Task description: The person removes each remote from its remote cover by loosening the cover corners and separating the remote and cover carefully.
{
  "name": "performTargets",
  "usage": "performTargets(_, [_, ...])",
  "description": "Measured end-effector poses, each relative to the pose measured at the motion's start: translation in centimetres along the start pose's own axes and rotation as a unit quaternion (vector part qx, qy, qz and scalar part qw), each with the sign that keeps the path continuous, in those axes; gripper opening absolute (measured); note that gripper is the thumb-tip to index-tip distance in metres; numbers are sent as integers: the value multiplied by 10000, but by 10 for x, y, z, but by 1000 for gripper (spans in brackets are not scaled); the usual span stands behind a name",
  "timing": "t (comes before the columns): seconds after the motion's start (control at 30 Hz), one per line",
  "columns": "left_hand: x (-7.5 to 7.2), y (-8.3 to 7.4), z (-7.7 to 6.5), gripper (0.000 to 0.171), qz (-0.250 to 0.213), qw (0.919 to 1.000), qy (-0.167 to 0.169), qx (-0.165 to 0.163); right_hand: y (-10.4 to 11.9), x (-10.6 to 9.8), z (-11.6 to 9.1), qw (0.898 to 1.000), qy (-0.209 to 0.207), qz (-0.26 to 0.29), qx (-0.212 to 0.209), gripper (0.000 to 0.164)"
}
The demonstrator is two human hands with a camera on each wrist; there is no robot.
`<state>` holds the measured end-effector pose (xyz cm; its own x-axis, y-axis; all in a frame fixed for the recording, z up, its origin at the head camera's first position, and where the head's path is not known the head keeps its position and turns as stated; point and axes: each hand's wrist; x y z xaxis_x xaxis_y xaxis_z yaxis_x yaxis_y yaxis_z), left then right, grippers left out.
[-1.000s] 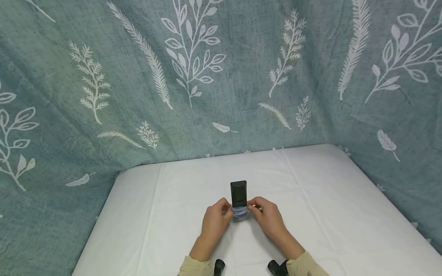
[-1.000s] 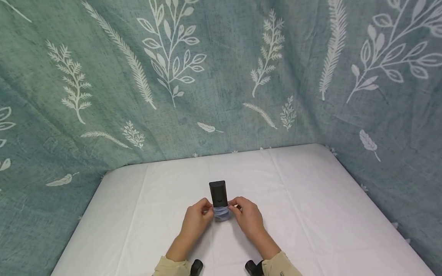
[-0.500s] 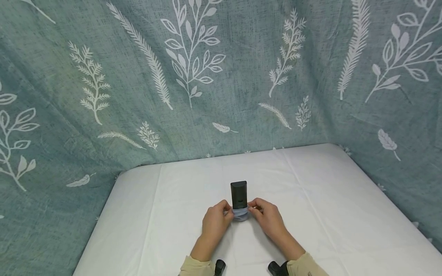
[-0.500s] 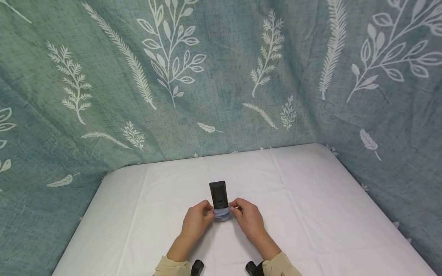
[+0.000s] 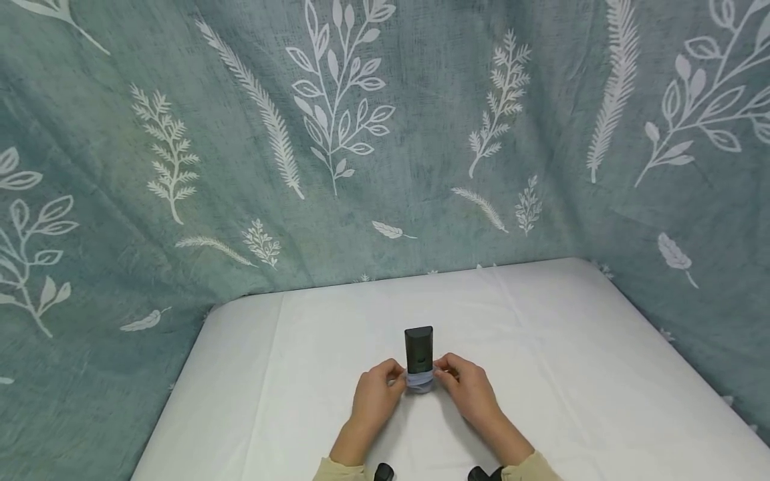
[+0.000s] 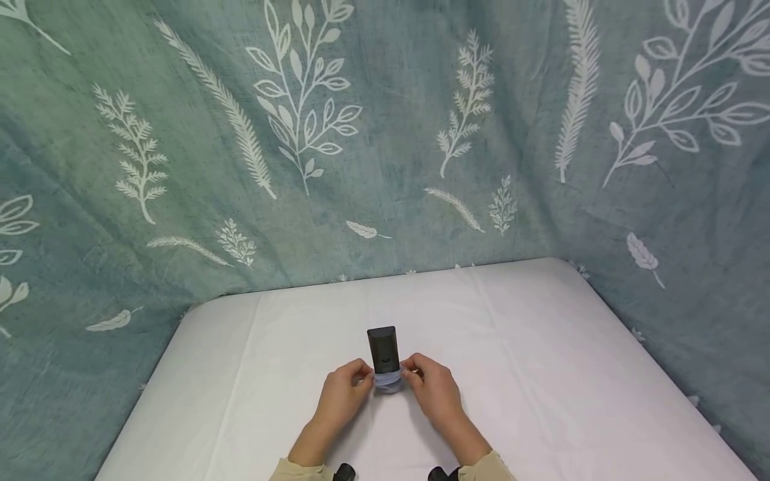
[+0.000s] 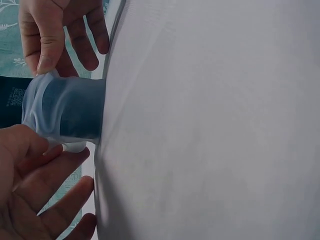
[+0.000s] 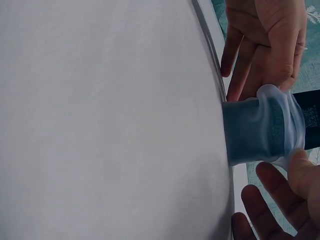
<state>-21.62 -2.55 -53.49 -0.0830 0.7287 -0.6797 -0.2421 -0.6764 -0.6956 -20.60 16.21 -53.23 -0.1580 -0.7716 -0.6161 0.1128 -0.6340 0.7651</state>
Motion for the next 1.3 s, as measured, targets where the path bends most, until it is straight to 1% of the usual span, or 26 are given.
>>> performTargets(0.1, [0,1,0,5,-61,10000,64,19,1,0,1,9999,-83,-98,4,8])
performTargets(0.17, [-1,1,-1,7,-77,9998,166,35,1,0,1,9999,-93,-127,19,9])
performTargets(0.37, [-10,-2,-1,16,-111,9980,628,-23,2,3,2,9999,-54,-148,64,8])
performTargets(0.5, [-13,-6,-2,27,-119,9946,992,-271,2,4,1,9998,-52,-159,65,8])
performTargets(0.6, [-13,-8,-3,35,-123,9920,1198,-382,2,4,1,9998,-67,-152,77,7])
performTargets(0.67, [-13,-9,-3,38,-96,9920,1208,-352,2,4,2,9998,-77,-144,75,7])
performTargets(0.83, [-12,-9,-4,44,73,9942,1048,-236,1,5,3,9999,-64,-103,22,7])
performTargets(0.93, [-11,-9,-4,51,160,9942,1043,-208,0,5,3,9999,-76,-93,5,7])
performTargets(1.0, [-10,-9,-3,53,188,9943,1035,-164,0,5,3,9999,-86,-89,11,7])
performTargets(1.2, [-7,-9,0,47,493,9958,763,-64,0,5,2,9997,-147,-173,-4,8])
performTargets(1.3, [-7,-10,3,41,522,9962,695,-64,1,5,1,9995,-214,-218,-35,8])
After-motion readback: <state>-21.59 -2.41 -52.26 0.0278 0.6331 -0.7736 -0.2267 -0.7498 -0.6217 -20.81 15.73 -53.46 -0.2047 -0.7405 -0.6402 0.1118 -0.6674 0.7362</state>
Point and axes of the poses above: each hand's wrist, its own z-axis towards the middle knuckle, its own x-axis out of the palm, y = z × x
